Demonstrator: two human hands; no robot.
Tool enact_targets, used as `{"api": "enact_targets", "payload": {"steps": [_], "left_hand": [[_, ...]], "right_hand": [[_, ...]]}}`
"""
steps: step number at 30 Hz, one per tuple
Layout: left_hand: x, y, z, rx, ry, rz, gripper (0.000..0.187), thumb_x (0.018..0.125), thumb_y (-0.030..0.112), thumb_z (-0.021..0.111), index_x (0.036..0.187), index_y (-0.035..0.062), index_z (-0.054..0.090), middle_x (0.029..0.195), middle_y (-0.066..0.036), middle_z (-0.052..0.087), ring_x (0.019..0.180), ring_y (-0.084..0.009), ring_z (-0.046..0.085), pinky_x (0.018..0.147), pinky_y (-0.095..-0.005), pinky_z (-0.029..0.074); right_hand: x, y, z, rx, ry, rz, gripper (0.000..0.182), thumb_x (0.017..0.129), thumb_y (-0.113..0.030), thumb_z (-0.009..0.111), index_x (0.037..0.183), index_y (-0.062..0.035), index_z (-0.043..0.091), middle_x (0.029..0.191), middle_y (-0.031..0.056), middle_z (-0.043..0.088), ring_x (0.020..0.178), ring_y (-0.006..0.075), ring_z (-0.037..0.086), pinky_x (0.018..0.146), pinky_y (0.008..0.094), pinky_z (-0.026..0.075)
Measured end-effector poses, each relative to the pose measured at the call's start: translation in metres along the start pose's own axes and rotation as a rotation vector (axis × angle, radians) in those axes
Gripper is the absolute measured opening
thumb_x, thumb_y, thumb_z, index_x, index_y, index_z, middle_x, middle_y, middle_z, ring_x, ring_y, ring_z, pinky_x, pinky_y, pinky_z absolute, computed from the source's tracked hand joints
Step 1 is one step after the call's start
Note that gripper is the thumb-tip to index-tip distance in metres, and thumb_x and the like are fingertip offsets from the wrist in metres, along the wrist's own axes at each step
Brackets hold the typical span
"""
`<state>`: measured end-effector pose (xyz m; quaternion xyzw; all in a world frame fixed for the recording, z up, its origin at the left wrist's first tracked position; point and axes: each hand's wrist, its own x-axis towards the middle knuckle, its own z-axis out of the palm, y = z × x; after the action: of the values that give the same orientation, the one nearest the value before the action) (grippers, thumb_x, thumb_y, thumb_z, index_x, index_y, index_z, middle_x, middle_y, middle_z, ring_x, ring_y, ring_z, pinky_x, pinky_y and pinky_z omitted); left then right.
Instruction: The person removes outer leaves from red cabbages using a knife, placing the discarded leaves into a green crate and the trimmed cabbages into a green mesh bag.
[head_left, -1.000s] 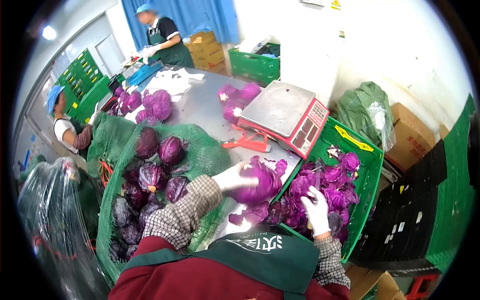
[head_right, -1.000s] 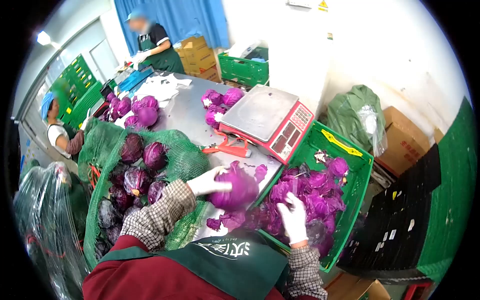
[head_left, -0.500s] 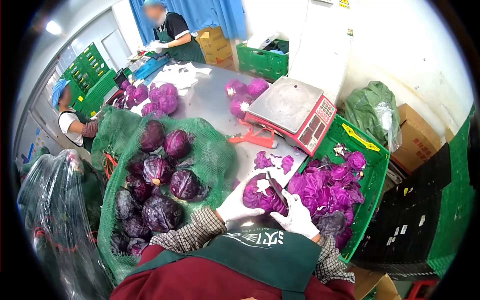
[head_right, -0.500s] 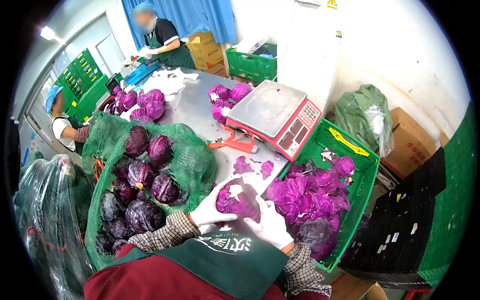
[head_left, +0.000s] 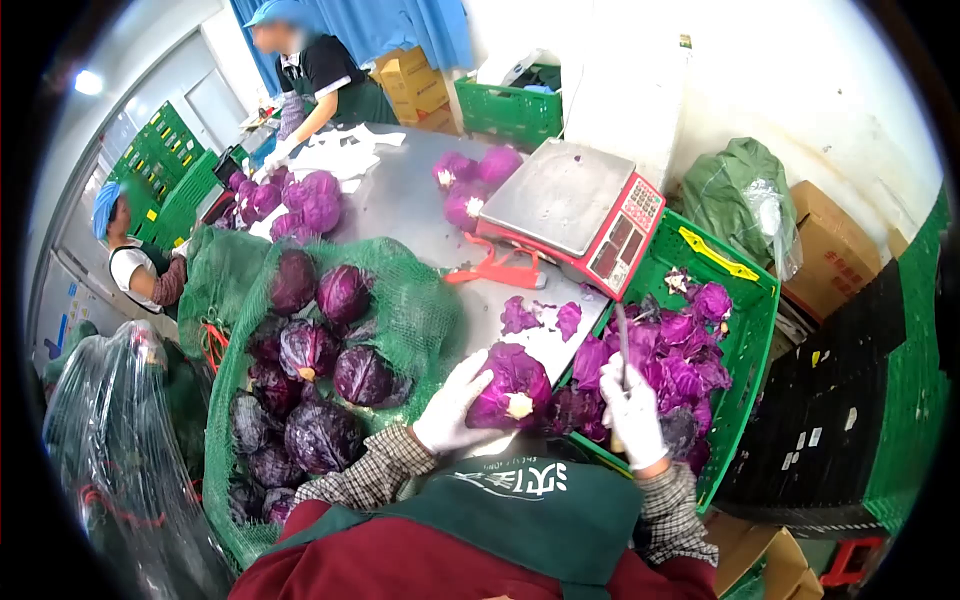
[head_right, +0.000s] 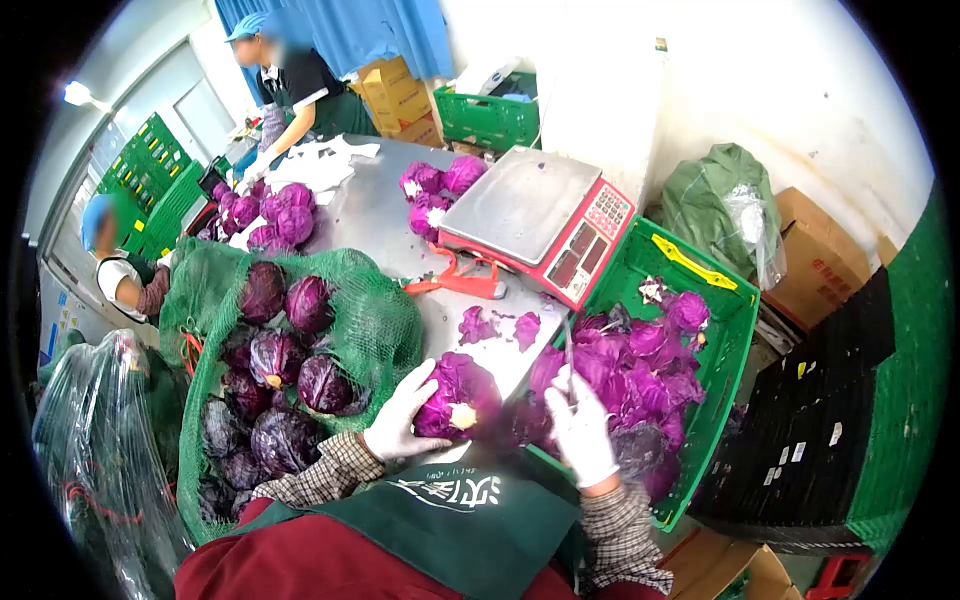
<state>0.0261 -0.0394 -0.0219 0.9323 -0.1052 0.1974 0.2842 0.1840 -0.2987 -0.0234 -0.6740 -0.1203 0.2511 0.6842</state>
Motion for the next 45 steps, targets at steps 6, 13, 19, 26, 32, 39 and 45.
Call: {"api": "enact_targets", "payload": {"steps": [6, 13, 19, 26, 32, 39, 45], "left_hand": [[-0.016, -0.017, -0.014, 0.004, -0.112, -0.211, 0.109, 0.063, 0.038, 0.089, 0.145, -0.0006, 0.028, 0.151, -0.032, 0.021, 0.14, -0.0457, 0.026, 0.114, -0.048, 0.028], [0.01, 0.002, 0.008, 0.042, 0.084, -0.533, 0.122, 0.056, 0.041, 0.09, 0.146, -0.0049, 0.021, 0.142, -0.027, 0.034, 0.134, -0.0409, 0.035, 0.113, -0.0435, 0.031], [0.006, -0.007, 0.012, 0.083, 0.094, -0.467, 0.115, 0.057, 0.037, 0.091, 0.144, -0.003, 0.027, 0.139, -0.025, 0.039, 0.131, -0.038, 0.04, 0.112, -0.0415, 0.033], [0.01, 0.003, 0.009, 0.099, 0.068, -0.488, 0.111, 0.061, 0.037, 0.087, 0.144, -0.0055, 0.025, 0.145, -0.027, 0.033, 0.133, -0.04, 0.036, 0.11, -0.0428, 0.036], [0.012, 0.005, 0.01, 0.139, 0.069, -0.458, 0.111, 0.061, 0.038, 0.087, 0.143, -0.0058, 0.026, 0.144, -0.028, 0.034, 0.133, -0.0414, 0.036, 0.109, -0.0442, 0.036], [0.021, 0.004, 0.011, 0.185, 0.025, -0.433, 0.11, 0.061, 0.041, 0.085, 0.141, -0.0071, 0.027, 0.144, -0.029, 0.033, 0.133, -0.0424, 0.035, 0.106, -0.0455, 0.039], [0.024, 0.004, 0.015, 0.228, 0.039, -0.426, 0.108, 0.063, 0.042, 0.084, 0.14, -0.0078, 0.029, 0.143, -0.029, 0.035, 0.132, -0.0429, 0.035, 0.104, -0.0458, 0.042]], "right_hand": [[-0.028, 0.073, 0.041, -0.283, -0.234, -0.386, 0.034, 0.097, -0.017, 0.055, 0.126, 0.0006, 0.055, 0.114, 0.0133, 0.064, 0.073, 0.0158, 0.059, 0.063, 0.0273, 0.048], [0.007, 0.041, 0.057, -0.76, -0.268, -0.755, 0.048, 0.098, -0.021, 0.048, 0.137, 0.0059, 0.043, 0.136, 0.0282, 0.048, 0.129, 0.0374, 0.045, 0.106, 0.0377, 0.039], [0.02, 0.015, 0.07, -0.649, -0.389, -0.612, 0.062, 0.101, -0.028, 0.04, 0.15, 0.0034, 0.017, 0.149, 0.0289, 0.031, 0.134, 0.0398, 0.039, 0.109, 0.0388, 0.035], [0.03, 0.02, 0.077, -0.727, -0.434, -0.558, 0.067, 0.101, -0.031, 0.039, 0.148, 0.0087, 0.013, 0.149, 0.0334, 0.027, 0.137, 0.0428, 0.034, 0.112, 0.0414, 0.031], [0.029, 0.006, 0.08, -0.81, -0.496, -0.41, 0.069, 0.101, -0.032, 0.039, 0.147, 0.0102, 0.011, 0.148, 0.0356, 0.024, 0.138, 0.0434, 0.031, 0.11, 0.042, 0.034], [0.051, 0.011, 0.087, -1.106, -0.475, -0.708, 0.049, 0.098, -0.023, 0.041, 0.141, 0.0009, 0.035, 0.136, 0.037, 0.038, 0.123, 0.0464, 0.047, 0.102, 0.048, 0.042], [0.081, -0.008, 0.094, -0.785, -0.439, -0.365, 0.031, 0.096, -0.011, 0.043, 0.121, 0.0049, 0.051, 0.122, 0.0269, 0.051, 0.115, 0.0399, 0.049, 0.109, 0.0495, 0.031]]}}
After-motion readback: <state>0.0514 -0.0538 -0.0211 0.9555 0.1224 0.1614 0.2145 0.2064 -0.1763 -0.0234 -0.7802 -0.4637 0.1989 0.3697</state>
